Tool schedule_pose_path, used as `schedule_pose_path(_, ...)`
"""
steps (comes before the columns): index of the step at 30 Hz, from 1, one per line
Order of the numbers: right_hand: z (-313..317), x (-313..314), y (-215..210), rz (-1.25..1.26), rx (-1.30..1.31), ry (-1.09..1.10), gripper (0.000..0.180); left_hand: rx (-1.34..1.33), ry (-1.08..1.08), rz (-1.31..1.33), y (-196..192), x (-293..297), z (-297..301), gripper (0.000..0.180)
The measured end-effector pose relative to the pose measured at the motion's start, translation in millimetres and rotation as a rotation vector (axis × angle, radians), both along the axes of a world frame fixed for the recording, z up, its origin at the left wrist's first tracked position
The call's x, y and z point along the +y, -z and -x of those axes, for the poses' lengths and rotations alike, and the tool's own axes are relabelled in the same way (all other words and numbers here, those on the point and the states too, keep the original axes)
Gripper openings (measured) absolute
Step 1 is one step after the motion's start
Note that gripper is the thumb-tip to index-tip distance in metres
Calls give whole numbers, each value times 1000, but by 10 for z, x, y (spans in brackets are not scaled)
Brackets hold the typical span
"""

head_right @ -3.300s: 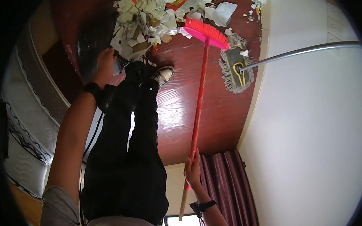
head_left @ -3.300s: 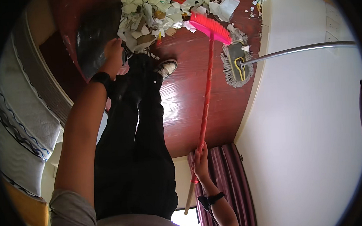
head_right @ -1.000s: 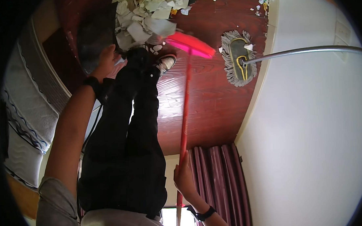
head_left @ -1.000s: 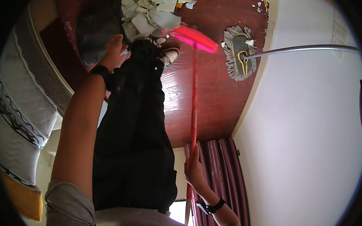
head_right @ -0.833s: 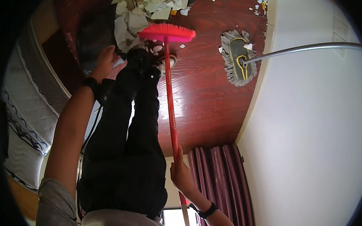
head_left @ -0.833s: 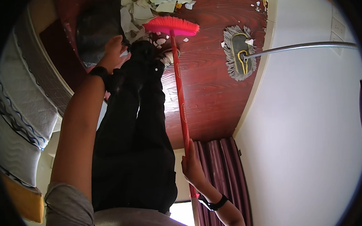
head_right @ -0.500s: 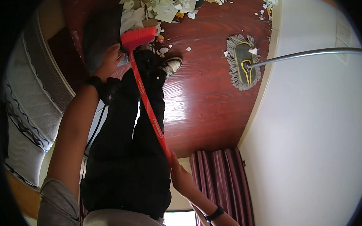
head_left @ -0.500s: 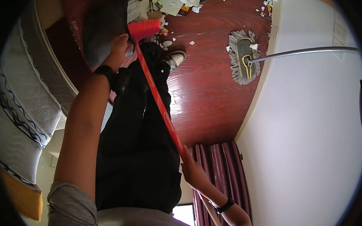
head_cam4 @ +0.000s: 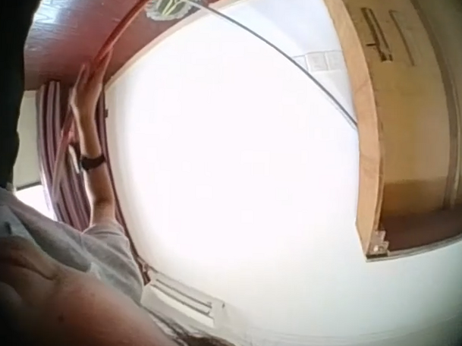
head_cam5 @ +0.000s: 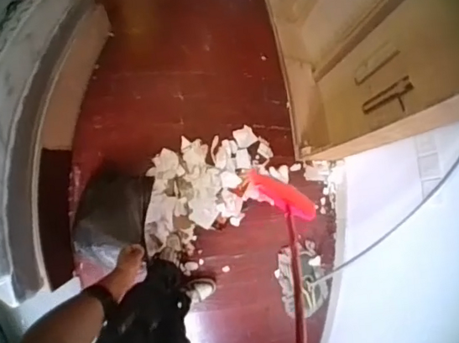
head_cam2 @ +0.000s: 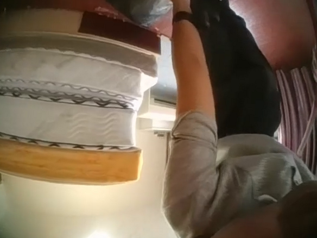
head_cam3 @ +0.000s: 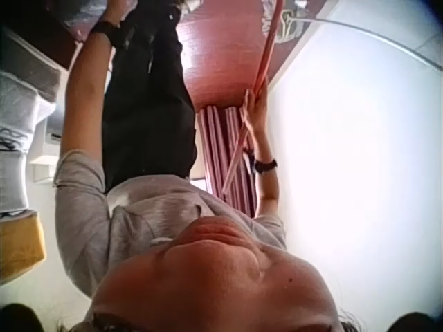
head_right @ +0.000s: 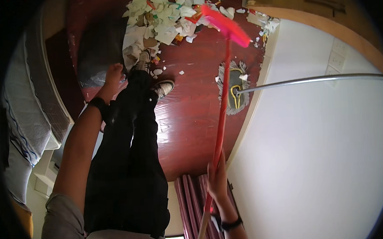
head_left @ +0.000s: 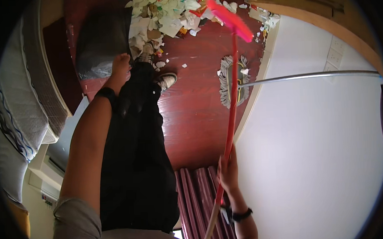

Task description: Sweep up pieces of paper and debris from the floor into a black trash bag using a broom.

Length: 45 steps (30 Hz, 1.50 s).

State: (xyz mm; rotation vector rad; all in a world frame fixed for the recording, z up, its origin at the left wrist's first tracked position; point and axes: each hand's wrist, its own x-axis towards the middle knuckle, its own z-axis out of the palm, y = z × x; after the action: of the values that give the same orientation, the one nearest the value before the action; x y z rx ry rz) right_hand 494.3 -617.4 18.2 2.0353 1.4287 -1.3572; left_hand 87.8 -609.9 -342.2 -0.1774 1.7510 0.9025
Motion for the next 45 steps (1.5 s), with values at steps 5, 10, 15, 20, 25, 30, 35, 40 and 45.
schedule_pose_path(5,452,1042,1091,106,43,556,50,3,29,-30,-25,61,25,33)
schedule_pose_path(10,470,429,1101,90,-153,57,58,103,185,-20,-40,-40,541,30)
schedule_pose_path(15,755,-384,129,227,76,-410,66,12,-49,-6,-182,-80,405,18)
schedule_pose_path(20,963,-685,-357,190,317,-285,69,-17,331,-241,3,-243,384,18)
schedule_pose_path(25,918,-310,-678,498,121,-399,62,-84,43,-168,-156,-199,122,16)
schedule_pose_path(30,616,-113,-993,387,63,-380,60,66,-32,12,-239,-125,11,14)
schedule_pose_path(35,497,539,-828,165,-39,-348,57,123,-34,-7,-259,-109,100,14)
schedule_pose_path(40,787,1394,294,-16,-111,-241,53,103,-72,3,-164,-81,231,14)
schedule_pose_path(45,1048,1965,1219,-196,-127,-332,58,140,38,8,-121,188,177,18)
